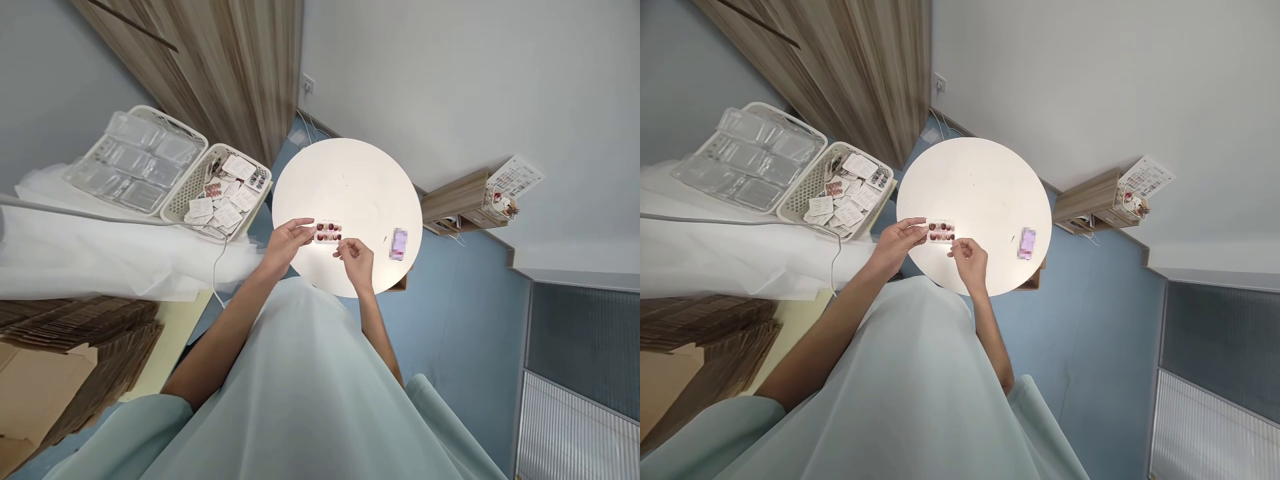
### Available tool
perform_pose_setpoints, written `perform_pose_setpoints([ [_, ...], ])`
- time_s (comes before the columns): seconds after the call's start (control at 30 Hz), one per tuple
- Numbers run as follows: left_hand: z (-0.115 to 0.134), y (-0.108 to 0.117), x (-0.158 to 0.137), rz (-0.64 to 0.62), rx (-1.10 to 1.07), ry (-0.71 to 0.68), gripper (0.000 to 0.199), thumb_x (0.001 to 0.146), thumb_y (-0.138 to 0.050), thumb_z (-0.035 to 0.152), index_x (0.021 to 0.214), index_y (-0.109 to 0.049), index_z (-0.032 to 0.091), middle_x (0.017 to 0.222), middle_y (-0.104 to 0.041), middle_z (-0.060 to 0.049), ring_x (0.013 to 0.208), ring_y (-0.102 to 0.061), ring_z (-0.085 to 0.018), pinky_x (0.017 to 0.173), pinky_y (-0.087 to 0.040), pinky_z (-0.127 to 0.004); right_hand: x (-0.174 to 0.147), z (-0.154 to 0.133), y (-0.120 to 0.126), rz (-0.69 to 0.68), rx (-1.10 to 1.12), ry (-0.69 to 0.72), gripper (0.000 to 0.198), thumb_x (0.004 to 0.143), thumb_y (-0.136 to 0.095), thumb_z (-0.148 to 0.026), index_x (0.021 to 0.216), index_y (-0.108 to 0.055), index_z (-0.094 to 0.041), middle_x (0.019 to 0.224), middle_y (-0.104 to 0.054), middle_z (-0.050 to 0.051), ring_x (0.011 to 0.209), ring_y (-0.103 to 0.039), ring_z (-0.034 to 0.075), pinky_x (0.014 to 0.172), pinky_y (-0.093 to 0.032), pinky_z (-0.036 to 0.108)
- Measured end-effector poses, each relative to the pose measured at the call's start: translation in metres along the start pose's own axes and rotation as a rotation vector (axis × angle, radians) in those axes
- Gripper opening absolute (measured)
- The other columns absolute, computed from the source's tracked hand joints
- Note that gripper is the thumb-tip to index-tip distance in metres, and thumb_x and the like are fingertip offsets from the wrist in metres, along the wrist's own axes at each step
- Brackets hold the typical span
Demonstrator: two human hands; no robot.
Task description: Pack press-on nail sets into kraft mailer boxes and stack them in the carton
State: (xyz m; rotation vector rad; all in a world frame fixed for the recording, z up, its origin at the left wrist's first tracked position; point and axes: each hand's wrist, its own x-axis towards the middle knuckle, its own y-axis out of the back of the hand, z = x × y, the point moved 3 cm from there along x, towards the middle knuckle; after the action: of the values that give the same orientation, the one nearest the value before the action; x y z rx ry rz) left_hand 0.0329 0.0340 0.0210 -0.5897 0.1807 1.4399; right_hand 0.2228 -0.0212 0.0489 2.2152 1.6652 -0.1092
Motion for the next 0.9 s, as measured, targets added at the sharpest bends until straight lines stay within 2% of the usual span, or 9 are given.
perform_pose_setpoints([
  [0.1,0.003,0.0,0.0,0.007,0.026,-0.007,0.067,0.07,-0.096,0.068,0.116,-0.081,0.021,0.11,-0.082,-0.01,0.104,-0.073,-0.026,0.1,-0.058,-0.041,0.001,0.001,0.001,0.001,-0.005,0.0,0.035,0.095,-0.075,-0.058,0.092,-0.072,-0.023,0.089,-0.076,0.002,0.079,-0.079,0.02,0.076,-0.058,0.032],
  [0.2,0.009,0.004,0.002,0.033,0.082,-0.036,0.062,0.076,-0.09,0.075,0.106,-0.082,0.021,0.097,-0.077,-0.007,0.084,-0.068,-0.02,0.083,-0.056,-0.035,0.001,0.0,0.003,-0.004,-0.028,0.009,0.034,0.095,-0.074,-0.058,0.093,-0.072,-0.024,0.09,-0.077,0.002,0.08,-0.08,0.021,0.077,-0.058,0.032],
  [0.33,0.022,0.007,0.002,-0.015,0.134,-0.059,0.064,0.082,-0.08,0.082,0.101,-0.082,0.021,0.084,-0.07,-0.005,0.067,-0.057,-0.014,0.065,-0.047,-0.03,-0.001,-0.002,0.005,-0.056,-0.061,0.055,0.034,0.097,-0.072,-0.058,0.094,-0.072,-0.024,0.093,-0.078,0.002,0.083,-0.08,0.021,0.083,-0.06,0.034],
  [0.47,0.029,0.005,-0.001,-0.036,0.173,-0.057,0.061,0.082,-0.081,0.081,0.077,-0.074,0.02,0.084,-0.072,-0.007,0.066,-0.058,-0.014,0.062,-0.045,-0.029,-0.002,0.0,0.005,-0.097,-0.05,0.084,0.035,0.099,-0.072,-0.059,0.096,-0.073,-0.024,0.092,-0.077,0.001,0.084,-0.081,0.02,0.086,-0.061,0.034],
  [0.53,0.029,0.004,-0.002,-0.041,0.189,-0.055,0.061,0.081,-0.083,0.079,0.073,-0.073,0.02,0.084,-0.074,-0.008,0.067,-0.06,-0.015,0.063,-0.046,-0.03,-0.001,0.002,0.005,-0.092,-0.033,0.075,0.037,0.099,-0.073,-0.061,0.097,-0.073,-0.024,0.094,-0.078,0.002,0.085,-0.081,0.021,0.086,-0.062,0.035],
  [0.73,0.026,0.006,-0.005,-0.096,0.22,-0.024,0.054,0.081,-0.084,0.074,0.09,-0.084,0.02,0.102,-0.083,-0.012,0.079,-0.07,-0.02,0.067,-0.05,-0.031,0.004,0.004,0.01,-0.053,0.047,0.032,0.047,0.095,-0.075,-0.069,0.1,-0.077,-0.023,0.096,-0.082,0.006,0.096,-0.083,0.024,0.093,-0.067,0.04],
  [0.9,0.021,0.007,-0.011,-0.15,0.243,-0.022,0.056,0.077,-0.09,0.066,0.112,-0.083,0.022,0.094,-0.082,-0.008,0.082,-0.073,-0.022,0.068,-0.051,-0.032,0.013,-0.003,0.018,0.01,0.054,0.038,0.044,0.091,-0.081,-0.065,0.099,-0.08,-0.022,0.095,-0.084,0.007,0.094,-0.081,0.023,0.094,-0.068,0.042],
])
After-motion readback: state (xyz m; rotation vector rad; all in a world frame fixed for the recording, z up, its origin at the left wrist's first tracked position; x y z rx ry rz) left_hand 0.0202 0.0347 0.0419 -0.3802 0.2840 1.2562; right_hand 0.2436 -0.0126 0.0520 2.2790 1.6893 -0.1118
